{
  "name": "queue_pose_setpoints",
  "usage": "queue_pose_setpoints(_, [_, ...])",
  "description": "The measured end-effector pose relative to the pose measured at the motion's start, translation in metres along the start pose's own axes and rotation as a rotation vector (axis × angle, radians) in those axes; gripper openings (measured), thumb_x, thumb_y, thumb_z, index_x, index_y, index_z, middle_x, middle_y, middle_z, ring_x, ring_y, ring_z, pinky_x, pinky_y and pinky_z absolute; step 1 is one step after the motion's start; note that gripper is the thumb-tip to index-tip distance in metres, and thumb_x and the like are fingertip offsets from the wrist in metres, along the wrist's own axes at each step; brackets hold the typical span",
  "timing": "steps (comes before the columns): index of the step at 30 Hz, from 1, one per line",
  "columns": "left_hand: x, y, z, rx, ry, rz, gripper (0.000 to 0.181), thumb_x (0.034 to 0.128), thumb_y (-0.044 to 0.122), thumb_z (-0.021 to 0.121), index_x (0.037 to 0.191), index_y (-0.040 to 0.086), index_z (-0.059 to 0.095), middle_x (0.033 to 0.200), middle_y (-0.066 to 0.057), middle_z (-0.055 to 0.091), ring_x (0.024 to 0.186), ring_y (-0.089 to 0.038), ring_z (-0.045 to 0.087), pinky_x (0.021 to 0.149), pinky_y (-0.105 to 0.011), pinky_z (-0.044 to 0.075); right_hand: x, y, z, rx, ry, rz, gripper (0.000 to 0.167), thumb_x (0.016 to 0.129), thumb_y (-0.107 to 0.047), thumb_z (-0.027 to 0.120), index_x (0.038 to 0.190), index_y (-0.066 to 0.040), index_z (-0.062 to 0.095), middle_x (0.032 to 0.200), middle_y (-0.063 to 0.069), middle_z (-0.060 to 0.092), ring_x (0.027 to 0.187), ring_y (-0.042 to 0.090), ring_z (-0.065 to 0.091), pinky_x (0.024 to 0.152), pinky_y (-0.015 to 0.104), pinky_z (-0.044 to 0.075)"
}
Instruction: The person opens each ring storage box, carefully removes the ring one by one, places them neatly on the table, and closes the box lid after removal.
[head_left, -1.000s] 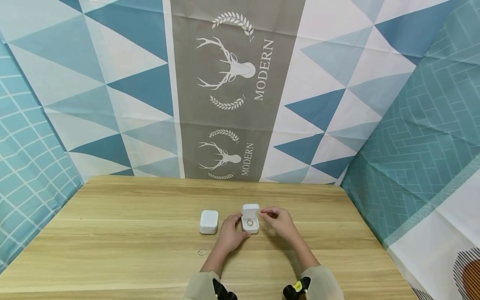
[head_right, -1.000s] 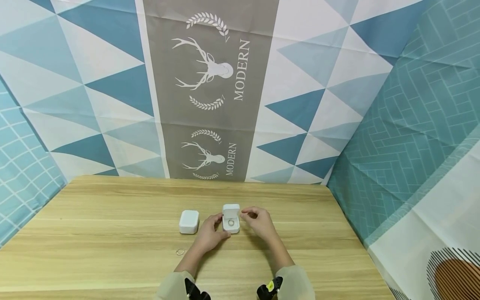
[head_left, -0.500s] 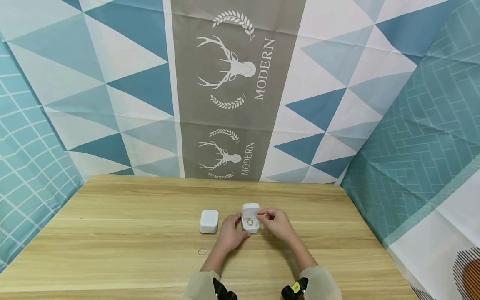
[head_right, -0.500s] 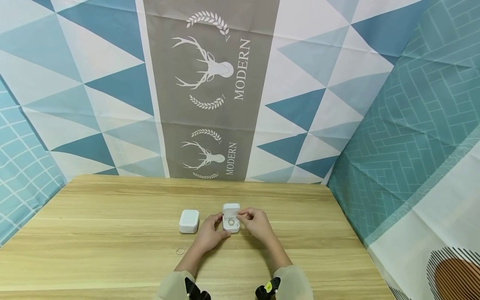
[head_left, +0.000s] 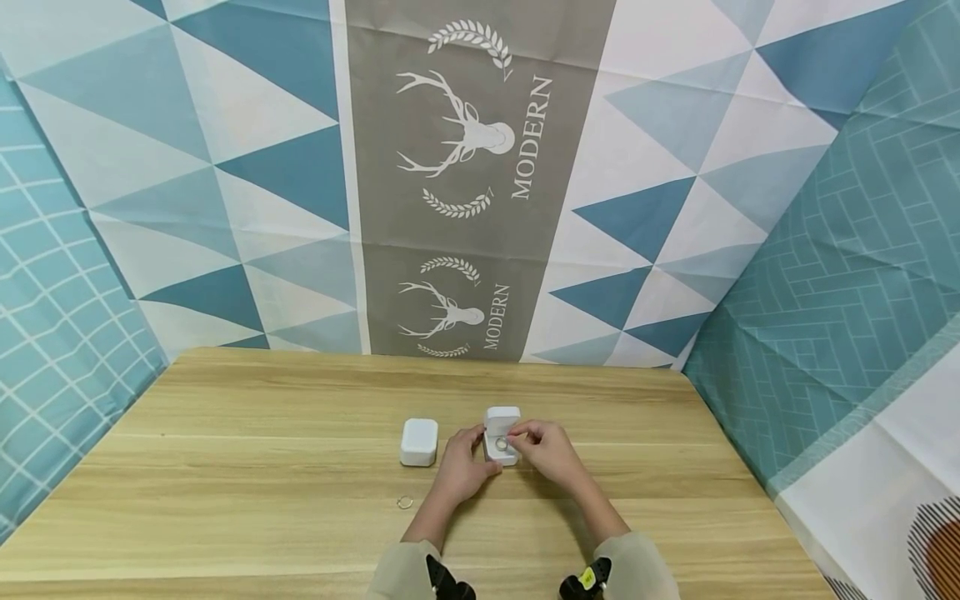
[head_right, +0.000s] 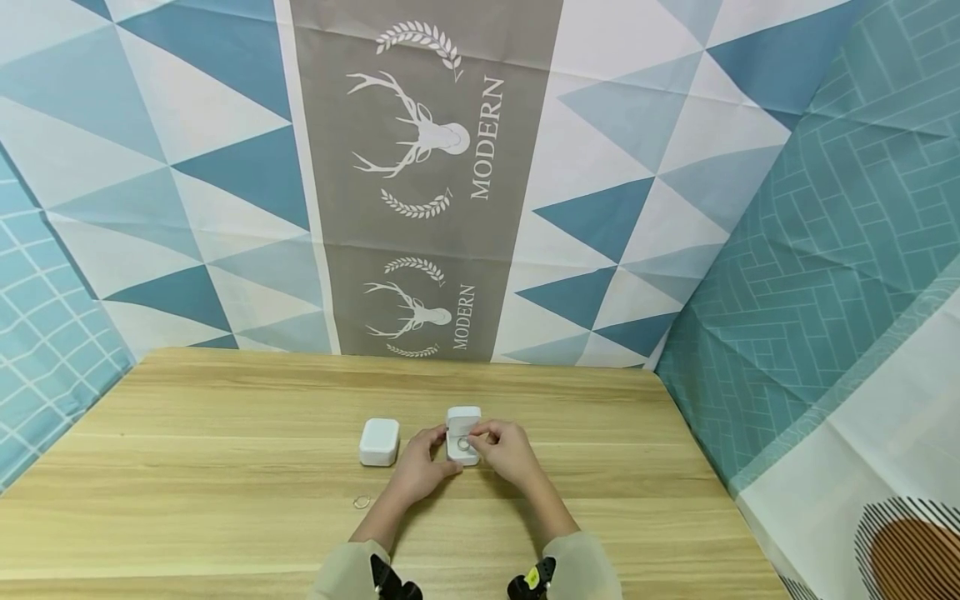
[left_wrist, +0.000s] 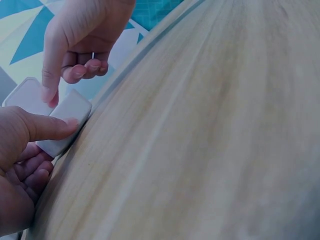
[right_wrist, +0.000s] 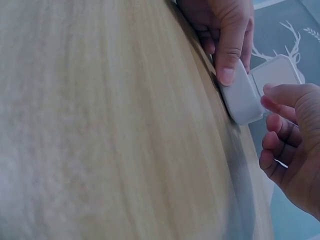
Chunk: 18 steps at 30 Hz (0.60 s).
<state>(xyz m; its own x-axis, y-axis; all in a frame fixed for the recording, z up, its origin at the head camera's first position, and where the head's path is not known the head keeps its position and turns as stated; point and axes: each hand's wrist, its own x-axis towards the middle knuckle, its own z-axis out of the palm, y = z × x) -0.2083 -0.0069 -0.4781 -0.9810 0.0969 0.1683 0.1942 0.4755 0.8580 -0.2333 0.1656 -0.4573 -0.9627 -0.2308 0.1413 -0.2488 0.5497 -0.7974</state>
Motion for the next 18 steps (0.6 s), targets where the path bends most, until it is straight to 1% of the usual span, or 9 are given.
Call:
queue_pose_setpoints(5, [-0.0002,0.0006,-0.0003,0.001,0.002,0.003,0.066,0.0689,0.012,0.078,0.125,-0.010,0.052,0.121,-0.023,0.057,0.116,-0.039,0.051,0.101,-0.053,0.039,0.0000,-0.0017,0.0019,-0.008,0.001,-0.024,0.012,0.084,-0.018,0.068,0.088,-0.008,0.073,0.054,-0.005,0.050,0.044,0.001,0.038,0.039,0.016,0.030])
queue_pose_setpoints(10, [-0.0003,0.0013,-0.0008,0.002,0.003,0.000,0.065,0.0693,0.012,0.078,0.125,-0.010,0.052,0.120,-0.023,0.057,0.116,-0.039,0.051,0.101,-0.052,0.040,0.0005,-0.0044,0.0030,-0.023,0.015,-0.023,0.011,0.085,-0.017,0.068,0.087,-0.007,0.073,0.055,-0.004,0.051,0.044,0.001,0.037,0.039,0.016,0.029])
queue_pose_setpoints(15, [-0.0006,0.0019,-0.0013,0.000,-0.001,-0.005,0.065,0.0696,0.012,0.078,0.125,-0.010,0.052,0.120,-0.023,0.057,0.116,-0.039,0.051,0.101,-0.052,0.039,0.0020,-0.0053,0.0049,-0.047,0.023,-0.012,0.011,0.085,-0.016,0.067,0.087,-0.007,0.073,0.059,-0.003,0.055,0.046,0.002,0.037,0.040,0.016,0.029])
queue_pose_setpoints(18, [-0.0007,0.0021,-0.0015,0.003,-0.003,-0.006,0.065,0.0698,0.012,0.078,0.125,-0.010,0.052,0.120,-0.023,0.057,0.116,-0.039,0.051,0.101,-0.053,0.040,0.0034,-0.0048,0.0065,-0.072,0.023,-0.020,0.011,0.085,-0.017,0.067,0.087,-0.007,0.073,0.063,-0.002,0.059,0.047,0.002,0.039,0.041,0.016,0.031])
